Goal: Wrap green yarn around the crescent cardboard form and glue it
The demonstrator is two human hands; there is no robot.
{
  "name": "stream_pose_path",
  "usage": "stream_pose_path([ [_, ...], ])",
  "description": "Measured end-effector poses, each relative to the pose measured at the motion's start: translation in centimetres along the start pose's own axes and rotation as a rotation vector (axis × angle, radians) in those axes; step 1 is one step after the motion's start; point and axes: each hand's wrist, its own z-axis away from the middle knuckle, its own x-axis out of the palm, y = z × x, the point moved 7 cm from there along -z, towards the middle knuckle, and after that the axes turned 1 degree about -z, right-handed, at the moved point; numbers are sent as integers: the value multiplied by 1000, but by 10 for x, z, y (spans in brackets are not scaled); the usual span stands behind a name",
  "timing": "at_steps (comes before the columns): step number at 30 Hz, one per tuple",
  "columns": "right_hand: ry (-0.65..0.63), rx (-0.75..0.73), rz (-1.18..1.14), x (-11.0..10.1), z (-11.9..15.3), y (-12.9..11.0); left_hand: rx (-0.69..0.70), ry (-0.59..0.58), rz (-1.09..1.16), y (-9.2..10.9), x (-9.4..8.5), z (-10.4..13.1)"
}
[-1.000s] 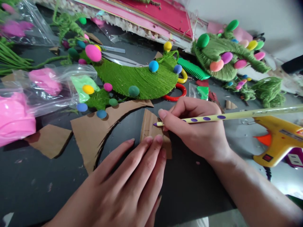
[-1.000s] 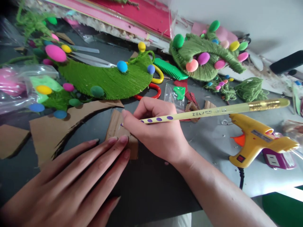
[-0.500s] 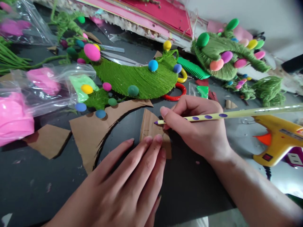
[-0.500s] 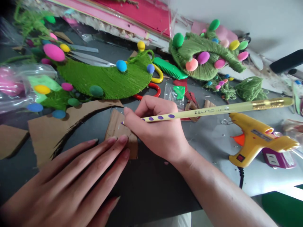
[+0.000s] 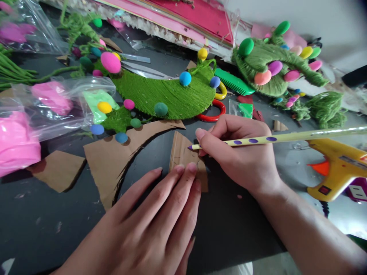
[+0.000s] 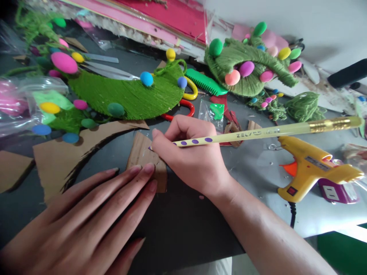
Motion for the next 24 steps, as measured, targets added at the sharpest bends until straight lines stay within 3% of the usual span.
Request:
stream_pose_path([
  [24,17,-5,9,0,0,-2,-4,-10,-6,-1,-2,0],
])
